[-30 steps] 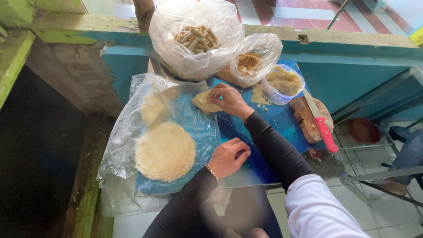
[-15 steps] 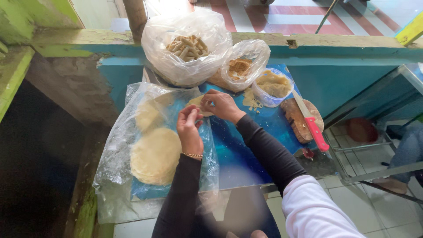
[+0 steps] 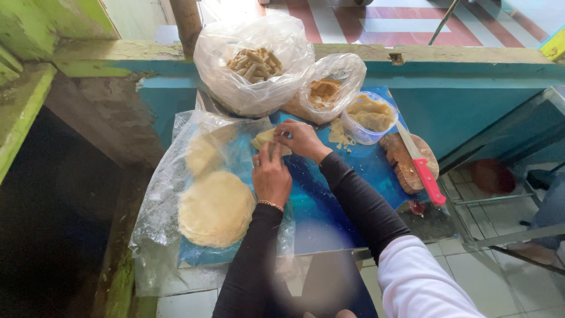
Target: The person takes triangular dough wrappers one at a time, spoons filling from a plastic container onto each wrapper by hand, folds the wrapper over the filling, presses the edges closed, and sets the finished pastry on a stack of completed ones on the table.
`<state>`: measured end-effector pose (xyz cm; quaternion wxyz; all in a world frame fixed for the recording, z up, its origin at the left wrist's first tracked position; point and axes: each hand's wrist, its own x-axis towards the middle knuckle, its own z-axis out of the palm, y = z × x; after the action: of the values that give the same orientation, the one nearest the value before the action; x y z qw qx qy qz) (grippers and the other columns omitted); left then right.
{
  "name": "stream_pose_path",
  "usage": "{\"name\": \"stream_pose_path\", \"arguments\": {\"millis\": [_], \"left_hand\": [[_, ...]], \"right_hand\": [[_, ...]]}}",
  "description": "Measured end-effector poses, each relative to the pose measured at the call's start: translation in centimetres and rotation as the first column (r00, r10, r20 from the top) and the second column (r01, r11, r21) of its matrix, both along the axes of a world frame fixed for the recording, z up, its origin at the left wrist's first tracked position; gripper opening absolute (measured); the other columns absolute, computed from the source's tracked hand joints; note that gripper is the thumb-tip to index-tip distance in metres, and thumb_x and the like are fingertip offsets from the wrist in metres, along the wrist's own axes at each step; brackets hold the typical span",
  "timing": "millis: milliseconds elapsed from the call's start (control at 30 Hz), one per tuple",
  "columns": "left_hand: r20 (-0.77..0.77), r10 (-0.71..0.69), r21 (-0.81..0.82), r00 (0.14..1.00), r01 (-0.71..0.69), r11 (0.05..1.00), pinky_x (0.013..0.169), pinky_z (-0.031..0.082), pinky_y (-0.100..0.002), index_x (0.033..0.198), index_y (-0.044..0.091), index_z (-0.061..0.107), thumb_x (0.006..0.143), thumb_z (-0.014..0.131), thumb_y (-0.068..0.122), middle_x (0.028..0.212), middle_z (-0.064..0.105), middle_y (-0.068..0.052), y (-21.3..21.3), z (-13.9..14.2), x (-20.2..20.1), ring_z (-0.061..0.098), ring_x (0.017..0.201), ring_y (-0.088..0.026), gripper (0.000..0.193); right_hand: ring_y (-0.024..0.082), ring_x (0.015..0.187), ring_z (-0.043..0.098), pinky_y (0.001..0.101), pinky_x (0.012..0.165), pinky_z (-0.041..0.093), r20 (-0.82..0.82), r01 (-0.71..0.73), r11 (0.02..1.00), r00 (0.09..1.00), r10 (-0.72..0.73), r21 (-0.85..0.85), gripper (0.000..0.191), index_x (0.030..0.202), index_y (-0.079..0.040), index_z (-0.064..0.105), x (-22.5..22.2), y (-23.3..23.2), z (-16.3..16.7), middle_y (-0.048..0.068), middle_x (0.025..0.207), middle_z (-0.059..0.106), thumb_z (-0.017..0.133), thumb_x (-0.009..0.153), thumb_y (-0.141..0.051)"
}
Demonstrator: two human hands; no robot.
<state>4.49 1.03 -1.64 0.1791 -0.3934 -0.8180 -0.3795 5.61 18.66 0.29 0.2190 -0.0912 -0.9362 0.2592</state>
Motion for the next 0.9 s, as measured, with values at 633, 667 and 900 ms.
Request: {"name": "stream_pose_path", "arguments": {"millis": [633, 667, 900], "left_hand": [[0.039, 0.142, -0.088, 0.989, -0.138, 0.987, 0.087, 0.052, -0.048, 0.132, 0.010, 0.064, 0.082, 0.066, 0.018, 0.108, 0.058, -0.015, 0.1, -0.8, -0.8, 0.061, 0.105, -0.036, 0.051], [0.050, 0.136, -0.082, 0.989, -0.132, 0.988, 0.087, 0.052, -0.047, 0.132, 0.011, 0.065, 0.082, 0.066, 0.018, 0.108, 0.058, -0.016, 0.2, -1.0, -1.0, 0.062, 0.105, -0.036, 0.051], [0.140, 0.063, 0.075, 0.988, -0.074, 0.994, 0.090, 0.052, -0.047, 0.127, 0.012, 0.070, 0.086, 0.069, 0.020, 0.113, 0.062, -0.016, 0.6, -2.5, -2.3, 0.062, 0.105, -0.037, 0.042]], "right_hand": [[0.017, 0.081, 0.070, 0.0359, 0.072, 0.060, -0.052, 0.010, 0.199, 0.950, -0.307, -0.980, 0.019, 0.110, -0.009, 0.065, 2.0, 4.3, 0.0, 0.003, 0.094, 0.072, 0.063, 0.097, -0.022], [0.017, 0.081, 0.072, 0.0356, 0.072, 0.060, -0.061, -0.001, 0.180, 0.941, -0.333, -0.984, 0.018, 0.109, -0.010, 0.065, 3.2, 4.5, 0.0, 0.003, 0.094, 0.073, 0.063, 0.096, -0.022], [0.020, 0.088, 0.070, 0.0350, 0.078, 0.057, -0.180, 0.127, 0.838, 0.950, -0.257, -0.531, 0.007, 0.106, -0.008, 0.067, 14.9, 0.4, 1.8, 0.004, 0.097, 0.073, 0.064, 0.103, -0.014]]}}
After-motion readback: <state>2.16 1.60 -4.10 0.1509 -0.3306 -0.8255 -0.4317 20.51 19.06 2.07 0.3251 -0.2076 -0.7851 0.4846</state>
